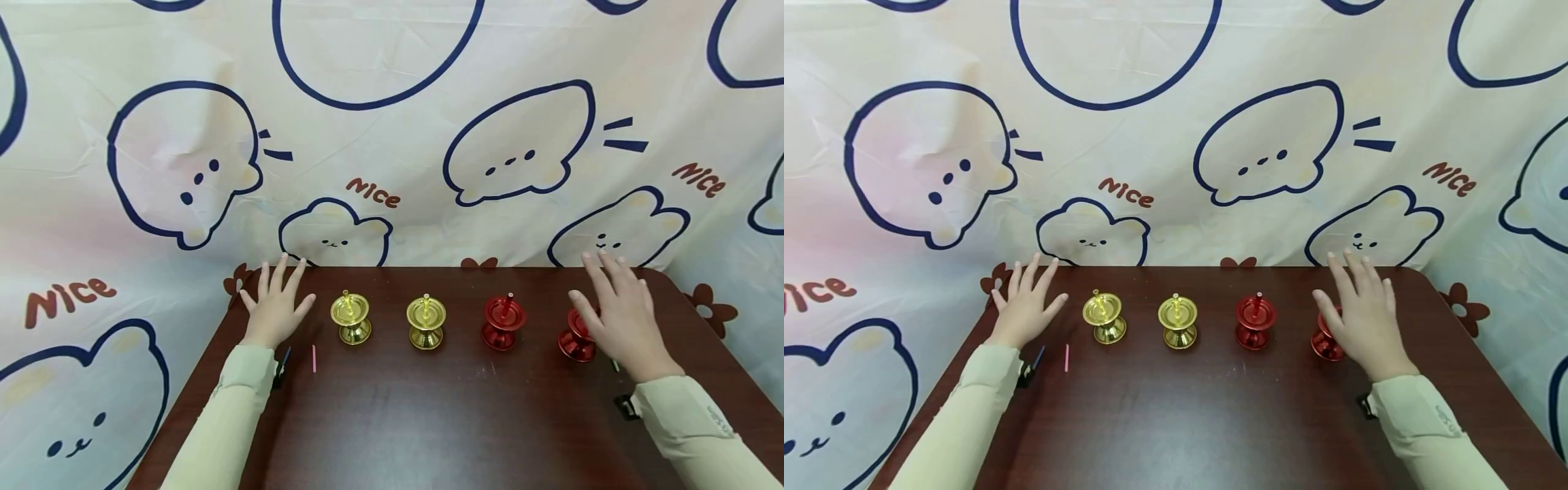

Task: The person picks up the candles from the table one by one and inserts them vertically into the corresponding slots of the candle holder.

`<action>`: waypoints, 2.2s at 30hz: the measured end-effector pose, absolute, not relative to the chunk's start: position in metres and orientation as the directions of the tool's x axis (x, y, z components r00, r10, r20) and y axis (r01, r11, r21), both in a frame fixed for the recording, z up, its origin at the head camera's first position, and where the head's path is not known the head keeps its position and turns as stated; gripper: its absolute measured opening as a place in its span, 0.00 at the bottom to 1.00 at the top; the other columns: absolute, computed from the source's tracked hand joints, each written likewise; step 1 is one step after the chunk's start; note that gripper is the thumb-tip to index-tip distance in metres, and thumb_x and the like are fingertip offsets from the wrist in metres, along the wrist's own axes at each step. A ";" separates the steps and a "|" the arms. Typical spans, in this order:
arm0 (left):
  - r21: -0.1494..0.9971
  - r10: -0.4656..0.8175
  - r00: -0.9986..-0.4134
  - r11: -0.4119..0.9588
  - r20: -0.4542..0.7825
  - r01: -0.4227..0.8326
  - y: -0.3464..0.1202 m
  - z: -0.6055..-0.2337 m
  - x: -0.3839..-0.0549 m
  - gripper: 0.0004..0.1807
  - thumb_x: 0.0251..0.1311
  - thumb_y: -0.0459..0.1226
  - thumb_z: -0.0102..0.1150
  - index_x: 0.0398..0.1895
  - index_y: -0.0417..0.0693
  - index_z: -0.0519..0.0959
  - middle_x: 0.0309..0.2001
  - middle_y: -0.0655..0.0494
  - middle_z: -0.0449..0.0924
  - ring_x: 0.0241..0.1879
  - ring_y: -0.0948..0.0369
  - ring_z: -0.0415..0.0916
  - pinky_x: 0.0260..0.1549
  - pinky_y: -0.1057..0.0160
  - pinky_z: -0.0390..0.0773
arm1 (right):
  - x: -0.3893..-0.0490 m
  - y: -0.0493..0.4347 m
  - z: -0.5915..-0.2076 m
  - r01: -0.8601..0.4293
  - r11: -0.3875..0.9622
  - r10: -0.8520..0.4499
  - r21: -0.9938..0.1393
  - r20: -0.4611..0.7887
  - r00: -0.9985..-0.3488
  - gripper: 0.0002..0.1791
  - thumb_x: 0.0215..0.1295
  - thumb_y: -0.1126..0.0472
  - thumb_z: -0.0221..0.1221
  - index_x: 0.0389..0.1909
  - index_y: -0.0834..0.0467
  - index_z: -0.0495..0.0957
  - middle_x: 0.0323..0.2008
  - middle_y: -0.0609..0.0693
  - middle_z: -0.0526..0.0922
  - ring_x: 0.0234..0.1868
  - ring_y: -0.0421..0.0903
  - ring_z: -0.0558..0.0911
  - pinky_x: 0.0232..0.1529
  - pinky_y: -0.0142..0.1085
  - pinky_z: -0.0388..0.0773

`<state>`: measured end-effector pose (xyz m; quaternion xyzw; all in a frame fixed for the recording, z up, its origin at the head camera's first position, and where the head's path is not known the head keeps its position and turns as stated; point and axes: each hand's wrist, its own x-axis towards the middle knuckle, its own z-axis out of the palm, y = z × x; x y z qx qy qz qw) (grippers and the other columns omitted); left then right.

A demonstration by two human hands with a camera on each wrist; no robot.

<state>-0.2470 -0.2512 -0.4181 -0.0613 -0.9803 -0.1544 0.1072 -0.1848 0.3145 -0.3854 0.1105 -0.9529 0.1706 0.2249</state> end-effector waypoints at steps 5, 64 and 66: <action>0.340 0.066 -0.947 0.924 0.313 0.177 -0.246 -0.415 -0.238 0.39 0.72 0.48 0.56 0.81 0.55 0.54 0.81 0.43 0.41 0.79 0.37 0.34 0.59 0.16 0.37 | -0.178 0.288 -0.389 -0.384 0.868 -0.186 -0.313 0.513 -0.838 0.37 0.76 0.51 0.54 0.80 0.58 0.53 0.78 0.65 0.52 0.78 0.67 0.49 0.73 0.66 0.41; 0.662 -0.203 -0.979 0.735 0.006 -0.148 -0.236 -0.441 -0.176 0.28 0.76 0.43 0.49 0.71 0.34 0.66 0.64 0.31 0.70 0.61 0.38 0.71 0.56 0.38 0.73 | -0.163 0.089 -0.434 -0.699 0.639 -0.513 -0.321 0.499 -0.698 0.39 0.74 0.47 0.57 0.79 0.59 0.56 0.77 0.55 0.60 0.77 0.54 0.60 0.72 0.56 0.60; 0.640 -0.191 -0.981 0.751 -0.026 -0.163 -0.238 -0.441 -0.175 0.28 0.75 0.43 0.49 0.71 0.33 0.67 0.63 0.29 0.70 0.61 0.37 0.71 0.57 0.37 0.72 | -0.164 0.084 -0.435 -0.705 0.638 -0.524 -0.310 0.495 -0.693 0.39 0.73 0.48 0.58 0.79 0.60 0.57 0.77 0.55 0.61 0.77 0.54 0.61 0.72 0.55 0.61</action>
